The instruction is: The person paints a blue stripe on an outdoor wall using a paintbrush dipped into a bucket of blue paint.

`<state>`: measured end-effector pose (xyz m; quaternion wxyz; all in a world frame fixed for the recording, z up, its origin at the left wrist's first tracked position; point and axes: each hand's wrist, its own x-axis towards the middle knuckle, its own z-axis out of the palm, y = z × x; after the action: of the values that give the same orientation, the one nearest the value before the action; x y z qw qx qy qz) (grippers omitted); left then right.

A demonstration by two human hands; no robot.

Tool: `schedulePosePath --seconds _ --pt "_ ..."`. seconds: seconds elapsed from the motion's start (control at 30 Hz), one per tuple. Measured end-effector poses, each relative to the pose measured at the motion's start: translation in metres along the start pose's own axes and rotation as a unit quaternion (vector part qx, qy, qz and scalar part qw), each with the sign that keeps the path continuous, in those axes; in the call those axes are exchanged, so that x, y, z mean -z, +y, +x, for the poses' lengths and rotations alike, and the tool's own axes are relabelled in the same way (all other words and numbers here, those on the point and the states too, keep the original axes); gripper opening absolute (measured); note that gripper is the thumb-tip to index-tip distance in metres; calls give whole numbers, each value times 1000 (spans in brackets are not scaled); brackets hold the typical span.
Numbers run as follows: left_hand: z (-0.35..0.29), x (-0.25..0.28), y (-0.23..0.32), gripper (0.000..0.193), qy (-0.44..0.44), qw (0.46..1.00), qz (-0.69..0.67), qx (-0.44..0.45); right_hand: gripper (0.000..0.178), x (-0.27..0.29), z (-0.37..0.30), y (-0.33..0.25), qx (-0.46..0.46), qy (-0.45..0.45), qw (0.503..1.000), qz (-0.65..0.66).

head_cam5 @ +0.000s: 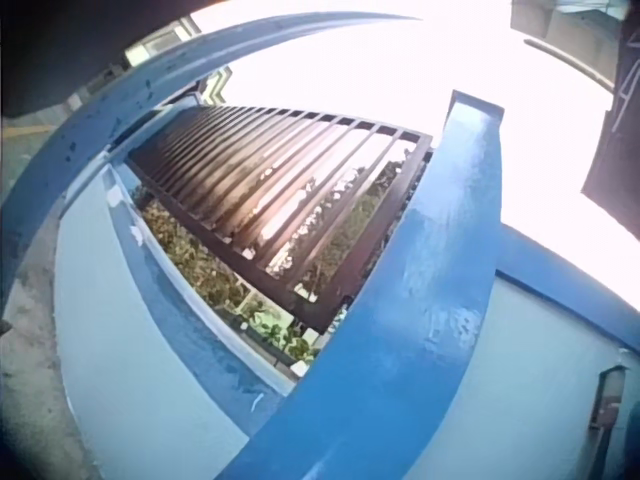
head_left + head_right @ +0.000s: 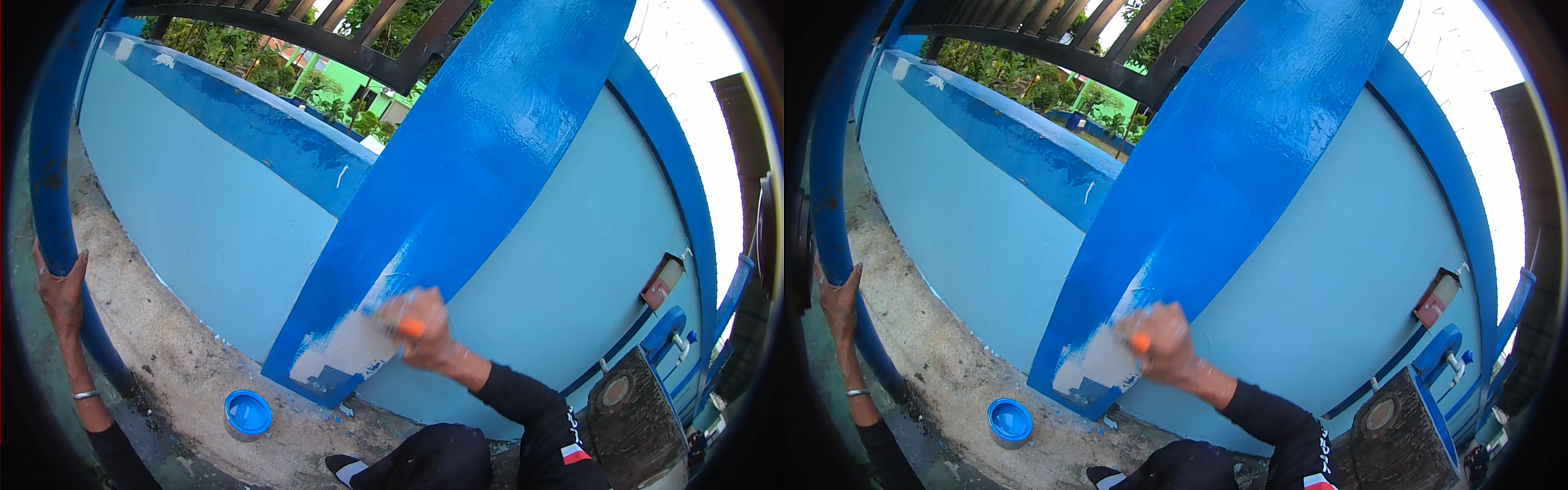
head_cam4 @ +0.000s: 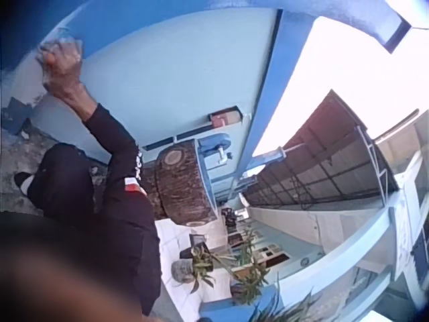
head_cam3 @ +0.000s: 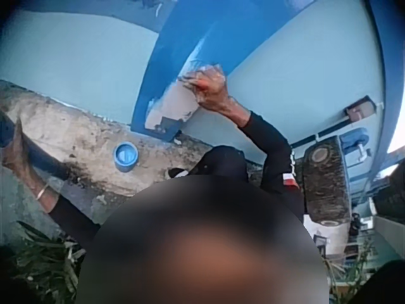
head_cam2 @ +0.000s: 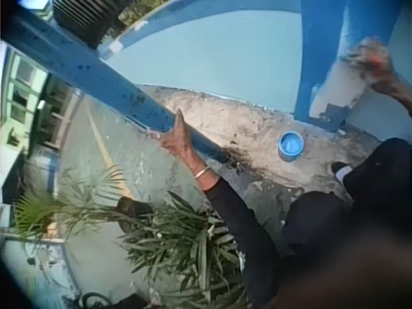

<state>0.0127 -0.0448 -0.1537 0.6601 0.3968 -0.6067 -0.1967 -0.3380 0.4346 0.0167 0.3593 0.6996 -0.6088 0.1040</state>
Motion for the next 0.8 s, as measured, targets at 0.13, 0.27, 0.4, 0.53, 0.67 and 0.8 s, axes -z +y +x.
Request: schedulePosePath --seconds 0.13,0.27,0.4,0.53,0.67,0.8 --pt "-2 8 -1 79 11 1000 22 -14 16 50 75 61 -67 192 978 -52" --pt "-3 1 -1 81 1 1000 18 0 14 113 120 100 -124 263 947 -134" --pt "-3 3 4 81 -6 1000 12 -8 22 138 153 111 32 403 911 -83" --pt "-3 5 -12 81 9 1000 26 4 30 108 134 77 81 226 928 -284" --pt "0 1 2 80 3 1000 21 -8 31 37 70 33 83 76 968 -222" --pt "-1 0 0 79 8 1000 20 -7 33 17 46 -2 8 -6 999 -35"
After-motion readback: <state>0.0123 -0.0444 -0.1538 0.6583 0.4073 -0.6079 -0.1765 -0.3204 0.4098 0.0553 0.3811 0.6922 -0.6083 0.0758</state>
